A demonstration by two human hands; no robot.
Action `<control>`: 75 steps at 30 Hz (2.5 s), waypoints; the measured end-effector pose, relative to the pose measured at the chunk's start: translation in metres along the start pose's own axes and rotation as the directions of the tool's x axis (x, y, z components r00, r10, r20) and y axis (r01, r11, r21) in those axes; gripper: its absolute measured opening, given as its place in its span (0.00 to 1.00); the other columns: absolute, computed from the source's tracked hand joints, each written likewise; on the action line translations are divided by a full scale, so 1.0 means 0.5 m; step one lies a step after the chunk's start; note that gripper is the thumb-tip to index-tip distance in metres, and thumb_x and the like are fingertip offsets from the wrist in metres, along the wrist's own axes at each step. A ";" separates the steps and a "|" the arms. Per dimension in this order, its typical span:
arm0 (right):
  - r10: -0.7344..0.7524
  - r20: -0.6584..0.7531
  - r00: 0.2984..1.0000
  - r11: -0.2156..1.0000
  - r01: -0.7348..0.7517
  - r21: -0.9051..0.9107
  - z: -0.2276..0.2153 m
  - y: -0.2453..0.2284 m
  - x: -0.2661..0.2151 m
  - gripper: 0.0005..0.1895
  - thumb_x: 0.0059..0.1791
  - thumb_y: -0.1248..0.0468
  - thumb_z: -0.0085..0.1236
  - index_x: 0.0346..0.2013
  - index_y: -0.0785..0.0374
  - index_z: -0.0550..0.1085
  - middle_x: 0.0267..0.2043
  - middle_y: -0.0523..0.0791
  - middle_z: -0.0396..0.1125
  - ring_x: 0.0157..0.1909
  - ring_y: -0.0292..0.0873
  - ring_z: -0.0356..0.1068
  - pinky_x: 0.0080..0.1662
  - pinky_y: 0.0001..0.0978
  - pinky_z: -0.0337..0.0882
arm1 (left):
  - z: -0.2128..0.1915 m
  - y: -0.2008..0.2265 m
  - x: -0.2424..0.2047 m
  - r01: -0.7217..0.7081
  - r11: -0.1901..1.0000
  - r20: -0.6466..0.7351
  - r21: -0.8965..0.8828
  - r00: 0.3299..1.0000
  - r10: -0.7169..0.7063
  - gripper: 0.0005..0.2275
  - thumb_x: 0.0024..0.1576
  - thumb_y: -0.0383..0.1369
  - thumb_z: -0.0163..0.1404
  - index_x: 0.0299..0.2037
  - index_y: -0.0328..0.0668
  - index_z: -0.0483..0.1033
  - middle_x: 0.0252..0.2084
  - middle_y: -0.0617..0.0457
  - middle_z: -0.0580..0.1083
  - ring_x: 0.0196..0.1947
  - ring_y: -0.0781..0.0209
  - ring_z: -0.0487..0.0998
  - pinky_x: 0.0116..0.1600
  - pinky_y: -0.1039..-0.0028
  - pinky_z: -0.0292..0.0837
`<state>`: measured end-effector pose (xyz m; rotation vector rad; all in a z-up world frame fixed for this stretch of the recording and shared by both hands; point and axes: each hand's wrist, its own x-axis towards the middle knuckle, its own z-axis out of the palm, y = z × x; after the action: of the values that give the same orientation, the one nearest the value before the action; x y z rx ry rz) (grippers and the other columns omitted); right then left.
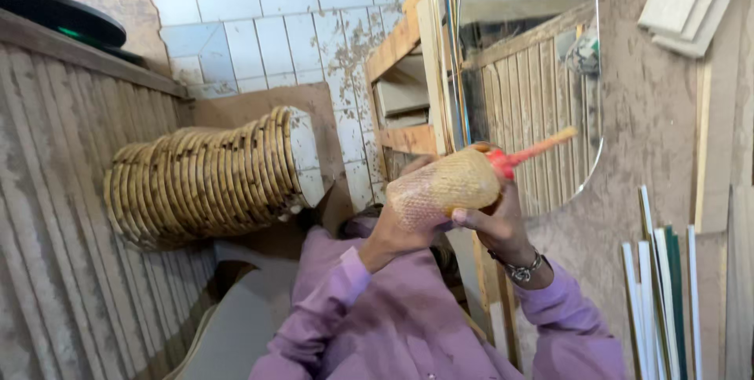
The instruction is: The person applies glue from a squeeze bottle along the edges of a wooden mirror frame. They repeatedly pick up the mirror, apply glue to the frame, and place it back down.
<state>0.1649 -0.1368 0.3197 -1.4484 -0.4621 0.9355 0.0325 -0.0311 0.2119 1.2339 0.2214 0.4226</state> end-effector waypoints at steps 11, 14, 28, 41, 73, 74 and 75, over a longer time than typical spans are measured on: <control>0.400 0.601 0.692 0.906 -0.199 -0.374 -0.138 0.004 0.503 0.42 0.54 0.50 0.56 0.76 0.51 0.45 0.59 0.48 0.71 0.44 0.41 0.80 0.46 0.32 0.84 | -0.149 -0.057 0.392 -0.773 0.622 -0.536 -0.120 0.578 0.615 0.44 0.47 0.29 0.72 0.73 0.49 0.55 0.69 0.49 0.64 0.72 0.51 0.68 0.78 0.53 0.62; 0.384 0.269 0.883 0.264 0.175 -0.949 -0.212 -0.045 0.662 0.25 0.56 0.54 0.50 0.68 0.50 0.70 0.38 0.42 0.79 0.28 0.40 0.71 0.31 0.30 0.71 | -0.228 -0.100 0.468 -0.657 0.754 -0.625 0.008 0.585 0.516 0.43 0.49 0.33 0.71 0.72 0.47 0.53 0.69 0.44 0.64 0.73 0.47 0.67 0.79 0.53 0.62; 0.393 0.378 0.838 -0.056 0.433 -0.900 -0.237 -0.108 1.113 0.26 0.48 0.46 0.68 0.31 0.69 0.73 0.29 0.51 0.75 0.28 0.46 0.76 0.31 0.36 0.75 | -0.275 -0.259 0.735 -0.630 0.770 -0.860 -0.102 0.444 0.250 0.36 0.58 0.28 0.65 0.69 0.39 0.50 0.61 0.43 0.62 0.62 0.52 0.66 0.70 0.62 0.67; 0.630 0.243 0.737 0.422 -0.062 -0.905 -0.369 0.039 1.230 0.16 0.49 0.62 0.61 0.47 0.68 0.75 0.38 0.45 0.74 0.37 0.43 0.76 0.38 0.32 0.75 | -0.286 -0.342 0.722 -0.729 0.602 -0.874 -0.328 0.476 0.100 0.24 0.61 0.30 0.59 0.64 0.41 0.60 0.55 0.48 0.69 0.57 0.54 0.73 0.67 0.55 0.73; 0.628 0.526 0.574 -0.050 0.704 -0.708 -0.199 -0.088 0.914 0.48 0.41 0.69 0.66 0.76 0.51 0.62 0.33 0.44 0.77 0.37 0.42 0.76 0.50 0.37 0.77 | -0.161 -0.278 0.416 -0.637 0.453 -0.778 -0.623 0.563 -0.278 0.24 0.60 0.37 0.61 0.64 0.36 0.67 0.61 0.48 0.72 0.62 0.52 0.73 0.69 0.54 0.69; 0.658 0.449 0.605 -0.181 0.706 -0.685 -0.196 -0.088 0.901 0.48 0.42 0.69 0.66 0.77 0.48 0.61 0.35 0.45 0.76 0.38 0.43 0.76 0.48 0.37 0.77 | -0.159 -0.278 0.404 -0.633 0.443 -0.770 -0.635 0.566 -0.294 0.24 0.60 0.37 0.61 0.63 0.37 0.67 0.61 0.48 0.72 0.62 0.52 0.73 0.69 0.54 0.70; 0.674 0.368 0.641 -0.309 0.696 -0.648 -0.194 -0.091 0.888 0.48 0.44 0.69 0.65 0.77 0.46 0.60 0.36 0.47 0.75 0.38 0.44 0.76 0.47 0.36 0.77 | -0.156 -0.279 0.400 -0.630 0.432 -0.762 -0.645 0.571 -0.306 0.24 0.59 0.37 0.61 0.63 0.37 0.67 0.60 0.48 0.72 0.62 0.52 0.73 0.68 0.53 0.70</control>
<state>0.5110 0.1488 0.2348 -2.3923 -2.7872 1.0643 0.2094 0.0843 0.0675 -0.1643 0.5615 1.1615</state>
